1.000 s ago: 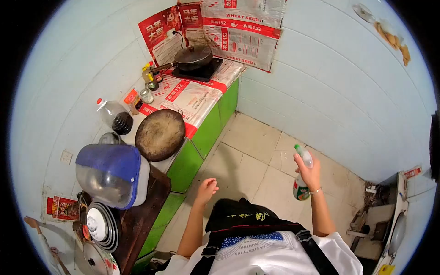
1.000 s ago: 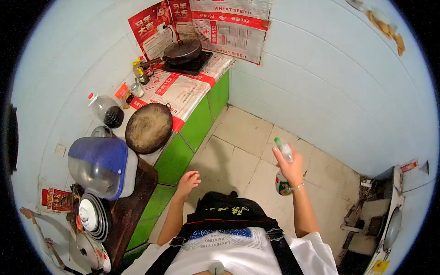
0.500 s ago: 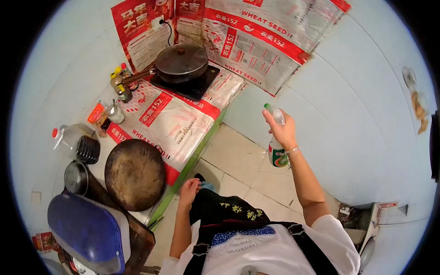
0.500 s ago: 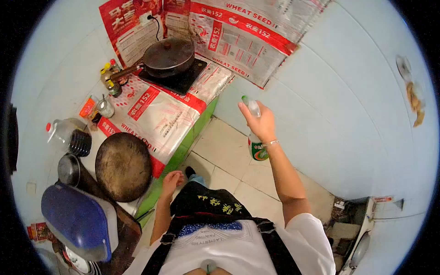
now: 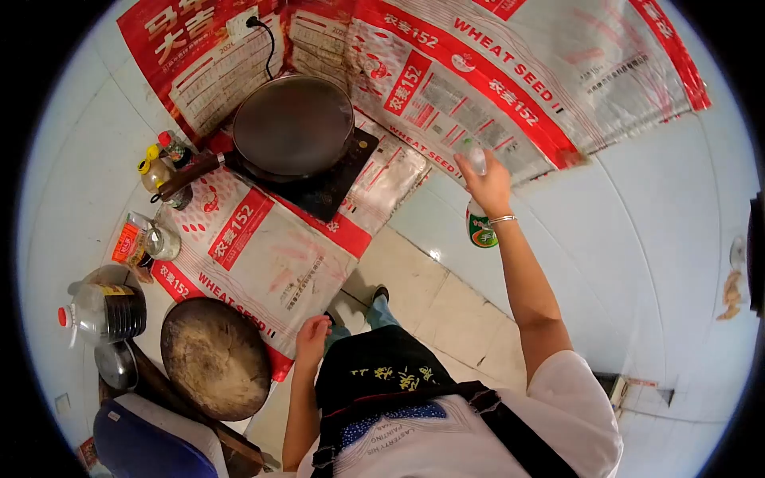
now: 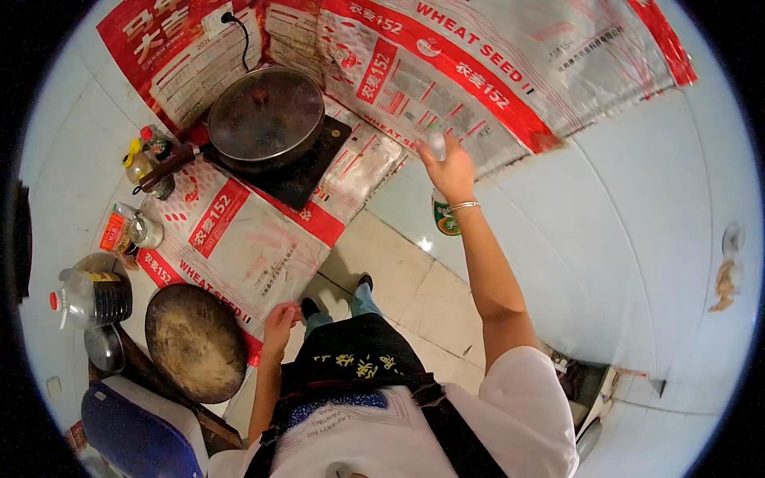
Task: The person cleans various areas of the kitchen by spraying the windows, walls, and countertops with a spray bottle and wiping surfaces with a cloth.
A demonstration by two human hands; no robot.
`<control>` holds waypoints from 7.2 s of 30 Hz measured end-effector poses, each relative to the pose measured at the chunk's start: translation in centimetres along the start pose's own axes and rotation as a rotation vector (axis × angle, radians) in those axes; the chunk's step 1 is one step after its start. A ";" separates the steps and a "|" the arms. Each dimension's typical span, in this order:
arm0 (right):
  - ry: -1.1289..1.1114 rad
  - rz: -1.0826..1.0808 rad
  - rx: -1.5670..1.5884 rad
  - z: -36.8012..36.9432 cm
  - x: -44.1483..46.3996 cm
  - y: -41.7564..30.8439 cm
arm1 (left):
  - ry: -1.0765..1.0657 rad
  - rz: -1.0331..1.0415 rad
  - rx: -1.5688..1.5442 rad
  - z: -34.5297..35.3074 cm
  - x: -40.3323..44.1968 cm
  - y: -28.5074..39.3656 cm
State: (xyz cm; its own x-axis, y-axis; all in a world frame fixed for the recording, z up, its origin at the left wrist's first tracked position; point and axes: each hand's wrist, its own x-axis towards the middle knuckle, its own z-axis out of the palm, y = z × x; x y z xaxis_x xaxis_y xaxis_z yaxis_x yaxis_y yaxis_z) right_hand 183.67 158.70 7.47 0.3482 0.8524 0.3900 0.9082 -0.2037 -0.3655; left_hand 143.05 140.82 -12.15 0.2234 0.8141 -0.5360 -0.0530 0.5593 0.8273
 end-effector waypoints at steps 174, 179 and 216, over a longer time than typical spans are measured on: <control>-0.483 -0.860 0.450 7.3 28.8 -42.1 | 0.684 0.107 -0.345 0.6 4.9 2.2; -0.624 -0.769 0.822 10.1 29.3 -43.8 | 0.745 0.123 -0.360 1.5 5.2 1.4; -0.967 -1.053 0.960 9.8 3.8 -35.7 | 1.074 0.846 0.173 4.4 2.4 26.5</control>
State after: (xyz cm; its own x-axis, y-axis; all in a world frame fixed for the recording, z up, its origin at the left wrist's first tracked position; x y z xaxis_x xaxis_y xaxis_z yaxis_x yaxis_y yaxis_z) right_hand 150.29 173.92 13.68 -0.8419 0.4513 0.2961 0.0577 0.6207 -0.7819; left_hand 146.48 156.86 9.21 -0.6742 0.6575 0.3365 0.3433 -0.1245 0.9309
